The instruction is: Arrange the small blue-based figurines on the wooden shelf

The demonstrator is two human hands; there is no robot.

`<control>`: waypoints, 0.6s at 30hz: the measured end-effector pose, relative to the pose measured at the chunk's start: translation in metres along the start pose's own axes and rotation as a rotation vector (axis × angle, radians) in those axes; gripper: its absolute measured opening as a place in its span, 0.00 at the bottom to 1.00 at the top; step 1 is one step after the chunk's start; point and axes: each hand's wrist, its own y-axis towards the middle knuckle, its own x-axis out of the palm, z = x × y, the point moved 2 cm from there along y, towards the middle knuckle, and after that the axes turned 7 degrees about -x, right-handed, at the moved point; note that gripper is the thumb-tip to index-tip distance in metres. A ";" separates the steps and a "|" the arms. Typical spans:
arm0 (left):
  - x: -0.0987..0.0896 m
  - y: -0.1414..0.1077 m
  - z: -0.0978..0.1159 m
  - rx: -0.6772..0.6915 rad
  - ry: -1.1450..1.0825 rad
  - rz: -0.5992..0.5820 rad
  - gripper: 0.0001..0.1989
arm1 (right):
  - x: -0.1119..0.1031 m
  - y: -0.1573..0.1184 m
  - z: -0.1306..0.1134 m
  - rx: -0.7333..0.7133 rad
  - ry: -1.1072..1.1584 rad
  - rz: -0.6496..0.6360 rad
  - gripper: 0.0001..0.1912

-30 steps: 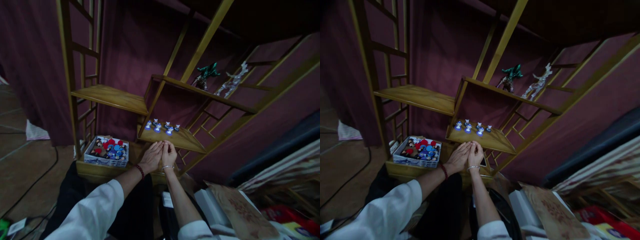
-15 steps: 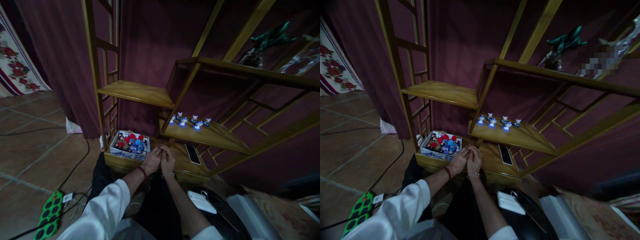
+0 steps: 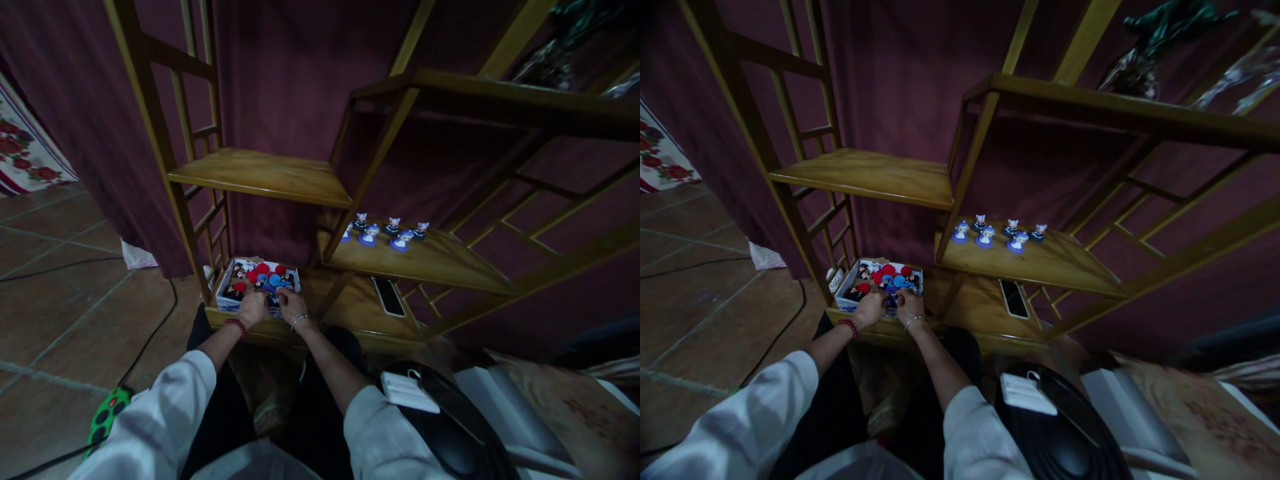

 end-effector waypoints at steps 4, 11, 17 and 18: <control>0.001 0.019 -0.015 -0.076 0.008 -0.125 0.14 | 0.013 0.012 0.005 0.029 -0.060 -0.155 0.15; 0.003 0.042 -0.019 -0.106 -0.043 -0.261 0.16 | 0.023 0.026 0.012 0.042 -0.098 -0.288 0.15; 0.007 0.054 -0.018 -0.185 -0.031 -0.304 0.15 | 0.029 0.041 0.014 0.064 -0.124 -0.357 0.17; 0.008 0.055 -0.018 -0.195 -0.030 -0.309 0.14 | 0.030 0.043 0.014 0.058 -0.121 -0.359 0.16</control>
